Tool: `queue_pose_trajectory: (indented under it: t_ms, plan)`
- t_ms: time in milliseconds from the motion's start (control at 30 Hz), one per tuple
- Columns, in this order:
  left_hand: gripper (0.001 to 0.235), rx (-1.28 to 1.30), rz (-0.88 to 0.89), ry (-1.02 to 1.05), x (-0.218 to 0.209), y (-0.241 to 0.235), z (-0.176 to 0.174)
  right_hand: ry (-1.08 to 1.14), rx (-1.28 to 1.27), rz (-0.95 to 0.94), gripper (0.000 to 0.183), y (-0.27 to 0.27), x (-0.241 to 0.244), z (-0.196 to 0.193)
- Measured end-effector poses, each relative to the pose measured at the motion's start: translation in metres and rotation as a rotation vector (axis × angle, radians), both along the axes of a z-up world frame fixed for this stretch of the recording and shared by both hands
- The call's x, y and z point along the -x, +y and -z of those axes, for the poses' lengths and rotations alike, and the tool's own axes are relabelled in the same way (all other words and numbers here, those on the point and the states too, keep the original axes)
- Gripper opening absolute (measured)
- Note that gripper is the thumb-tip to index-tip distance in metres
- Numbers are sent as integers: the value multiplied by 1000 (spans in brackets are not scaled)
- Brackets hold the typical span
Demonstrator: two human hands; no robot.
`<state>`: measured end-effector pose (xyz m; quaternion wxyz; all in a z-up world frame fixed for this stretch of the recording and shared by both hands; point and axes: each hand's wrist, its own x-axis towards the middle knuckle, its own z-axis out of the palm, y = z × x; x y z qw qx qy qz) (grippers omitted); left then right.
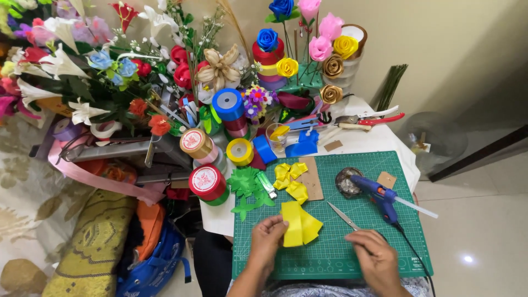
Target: The person folds yellow paper strips and uses a hot glue gun to assemble them into a flower shape on a green cutting mat. The workspace contains various craft supplies, including ribbons, scissors, and completed artificial flowers.
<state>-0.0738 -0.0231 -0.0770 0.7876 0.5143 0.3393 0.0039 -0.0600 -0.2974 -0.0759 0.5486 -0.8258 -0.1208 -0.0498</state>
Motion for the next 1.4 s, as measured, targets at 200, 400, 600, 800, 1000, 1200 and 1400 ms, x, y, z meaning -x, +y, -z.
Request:
queue_pose_trajectory:
  t_ms: [200,400,600,800,1000,1200,1400]
  plan:
    - [29,3,138,108,-4,20,-16,-145,213,-143,34,35,-13,-13]
    - [28,8,165,75,9,23,-10,-427,570,-389,28,98,-85,19]
    - [19,-61,465,99,52,60,-11,-311,669,-388,43,114,-118,12]
    - [20,-54,430,163,68,80,-3,-428,399,-336,38,109,-86,-31]
    - [24,32,489,81,58,76,-26,-426,574,-541,30,101,-36,2]
    - [20,792,562,-1066,74,125,-80,-419,548,-532,37,103,-34,-8]
    - [39,-59,487,-493,55,137,-86,-382,528,-550,31,100,-36,0]
